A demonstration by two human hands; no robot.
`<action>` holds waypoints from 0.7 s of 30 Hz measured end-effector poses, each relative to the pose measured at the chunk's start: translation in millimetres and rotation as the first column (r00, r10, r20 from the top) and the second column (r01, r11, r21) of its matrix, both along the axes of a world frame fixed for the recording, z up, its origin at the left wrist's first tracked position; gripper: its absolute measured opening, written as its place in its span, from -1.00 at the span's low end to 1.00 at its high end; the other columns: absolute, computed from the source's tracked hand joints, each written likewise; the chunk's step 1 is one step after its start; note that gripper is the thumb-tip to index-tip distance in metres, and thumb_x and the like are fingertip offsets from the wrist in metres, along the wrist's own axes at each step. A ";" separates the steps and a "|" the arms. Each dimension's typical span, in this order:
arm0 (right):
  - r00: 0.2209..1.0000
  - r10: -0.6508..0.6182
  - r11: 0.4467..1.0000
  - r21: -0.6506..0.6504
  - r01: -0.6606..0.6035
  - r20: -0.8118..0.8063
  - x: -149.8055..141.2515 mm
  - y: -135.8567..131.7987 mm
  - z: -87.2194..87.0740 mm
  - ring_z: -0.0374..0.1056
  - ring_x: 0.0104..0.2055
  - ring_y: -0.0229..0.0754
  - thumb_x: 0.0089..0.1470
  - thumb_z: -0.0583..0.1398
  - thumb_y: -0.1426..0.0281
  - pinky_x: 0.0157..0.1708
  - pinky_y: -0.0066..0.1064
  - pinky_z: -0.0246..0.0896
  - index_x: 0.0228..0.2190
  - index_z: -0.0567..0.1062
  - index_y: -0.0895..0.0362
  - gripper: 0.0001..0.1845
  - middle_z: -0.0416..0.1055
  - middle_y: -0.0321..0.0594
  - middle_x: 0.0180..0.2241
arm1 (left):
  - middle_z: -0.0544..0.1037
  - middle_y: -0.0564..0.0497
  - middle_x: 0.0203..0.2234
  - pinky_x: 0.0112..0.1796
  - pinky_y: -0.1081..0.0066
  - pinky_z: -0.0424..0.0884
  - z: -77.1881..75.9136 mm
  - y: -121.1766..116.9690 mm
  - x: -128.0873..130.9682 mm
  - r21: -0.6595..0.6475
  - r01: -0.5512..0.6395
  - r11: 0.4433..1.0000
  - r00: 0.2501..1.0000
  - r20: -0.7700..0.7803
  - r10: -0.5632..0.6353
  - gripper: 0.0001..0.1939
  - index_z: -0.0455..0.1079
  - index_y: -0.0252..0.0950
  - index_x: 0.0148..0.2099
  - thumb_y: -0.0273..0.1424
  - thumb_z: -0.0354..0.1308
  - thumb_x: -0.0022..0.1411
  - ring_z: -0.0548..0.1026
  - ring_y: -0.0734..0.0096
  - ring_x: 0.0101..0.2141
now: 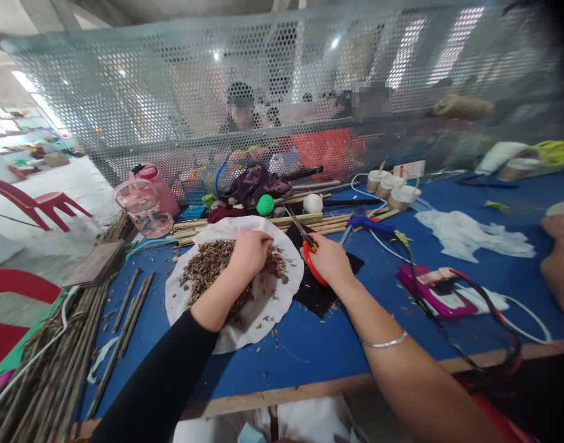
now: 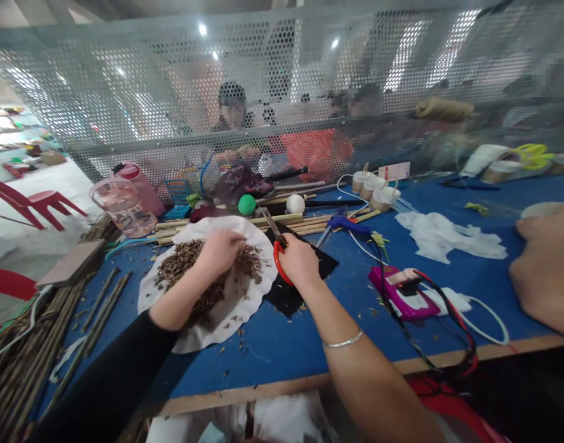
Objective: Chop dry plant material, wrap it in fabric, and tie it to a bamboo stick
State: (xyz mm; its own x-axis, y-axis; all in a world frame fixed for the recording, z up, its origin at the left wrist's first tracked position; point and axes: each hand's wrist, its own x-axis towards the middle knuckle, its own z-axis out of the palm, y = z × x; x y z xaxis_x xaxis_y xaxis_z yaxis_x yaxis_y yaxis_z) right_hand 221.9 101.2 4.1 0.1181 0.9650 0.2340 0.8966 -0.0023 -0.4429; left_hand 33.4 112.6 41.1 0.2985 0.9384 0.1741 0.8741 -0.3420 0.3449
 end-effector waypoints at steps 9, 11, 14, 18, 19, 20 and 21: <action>0.973 0.195 0.980 0.064 -0.189 -0.123 -24.1 -9.3 -8.9 0.49 -0.28 -0.02 0.08 0.15 0.04 -0.33 -0.38 0.27 -0.09 0.48 0.09 -0.52 0.58 -0.09 -0.34 | 0.58 -0.16 -0.16 -0.12 0.23 0.41 -11.5 -48.4 -68.3 0.075 -0.248 0.966 0.968 -0.009 0.249 -0.69 0.54 -0.29 -0.05 -0.44 0.08 0.21 0.51 0.07 -0.14; 0.975 0.173 0.984 0.078 -0.163 -0.137 -25.5 -10.1 -8.9 0.49 -0.32 -0.03 0.08 0.15 0.04 -0.33 -0.36 0.27 -0.08 0.47 0.09 -0.51 0.57 -0.09 -0.35 | 0.57 -0.15 -0.20 -0.15 0.25 0.41 -9.0 -34.1 -52.9 0.116 -0.148 0.982 0.986 -0.062 0.155 -0.72 0.57 -0.25 -0.12 -0.43 0.05 0.23 0.50 0.09 -0.15; 0.975 0.157 0.985 0.099 -0.142 -0.159 -22.8 -9.2 -8.3 0.48 -0.36 -0.04 0.08 0.15 0.06 -0.33 -0.34 0.28 -0.07 0.46 0.11 -0.51 0.57 -0.08 -0.34 | 0.57 -0.21 -0.25 -0.15 0.29 0.39 -7.1 -3.1 -25.1 0.009 0.115 0.993 0.968 -0.225 -0.110 -0.70 0.58 -0.31 -0.20 -0.52 0.00 0.22 0.51 0.13 -0.19; 0.964 0.172 0.980 0.132 -0.148 -0.200 -17.2 -7.3 -7.3 0.48 -0.32 -0.04 0.08 0.15 0.06 -0.32 -0.34 0.30 -0.08 0.45 0.14 -0.51 0.56 -0.06 -0.33 | 0.59 -0.30 -0.30 -0.16 0.31 0.38 -11.1 28.5 -4.7 -0.137 0.201 0.970 0.914 -0.330 -0.237 -0.72 0.57 -0.43 -0.19 -0.62 0.07 0.11 0.54 0.10 -0.23; 0.964 0.173 0.980 0.138 -0.146 -0.202 -16.4 -7.1 -6.9 0.49 -0.32 -0.04 0.08 0.15 0.06 -0.31 -0.34 0.30 -0.08 0.45 0.14 -0.51 0.56 -0.06 -0.32 | 0.60 -0.28 -0.34 -0.18 0.32 0.39 -12.4 32.8 -3.7 -0.151 0.204 0.967 0.912 -0.329 -0.244 -0.75 0.58 -0.43 -0.22 -0.61 0.11 0.09 0.54 0.10 -0.25; 0.964 0.173 0.979 0.141 -0.146 -0.200 -15.9 -7.0 -6.4 0.49 -0.31 -0.03 0.07 0.15 0.06 -0.31 -0.33 0.30 -0.09 0.45 0.14 -0.51 0.56 -0.05 -0.31 | 0.60 -0.26 -0.37 -0.19 0.33 0.39 -13.7 35.9 -3.7 -0.164 0.208 0.964 0.910 -0.330 -0.253 -0.78 0.58 -0.42 -0.26 -0.60 0.14 0.07 0.55 0.10 -0.27; 0.966 0.172 0.979 0.143 -0.145 -0.195 -15.7 -6.9 -5.9 0.48 -0.32 -0.04 0.07 0.15 0.07 -0.31 -0.33 0.30 -0.09 0.45 0.14 -0.51 0.56 -0.06 -0.31 | 0.60 -0.24 -0.40 -0.20 0.34 0.39 -14.9 38.2 -4.4 -0.173 0.211 0.962 0.908 -0.330 -0.259 -0.81 0.58 -0.40 -0.29 -0.59 0.17 0.05 0.55 0.11 -0.28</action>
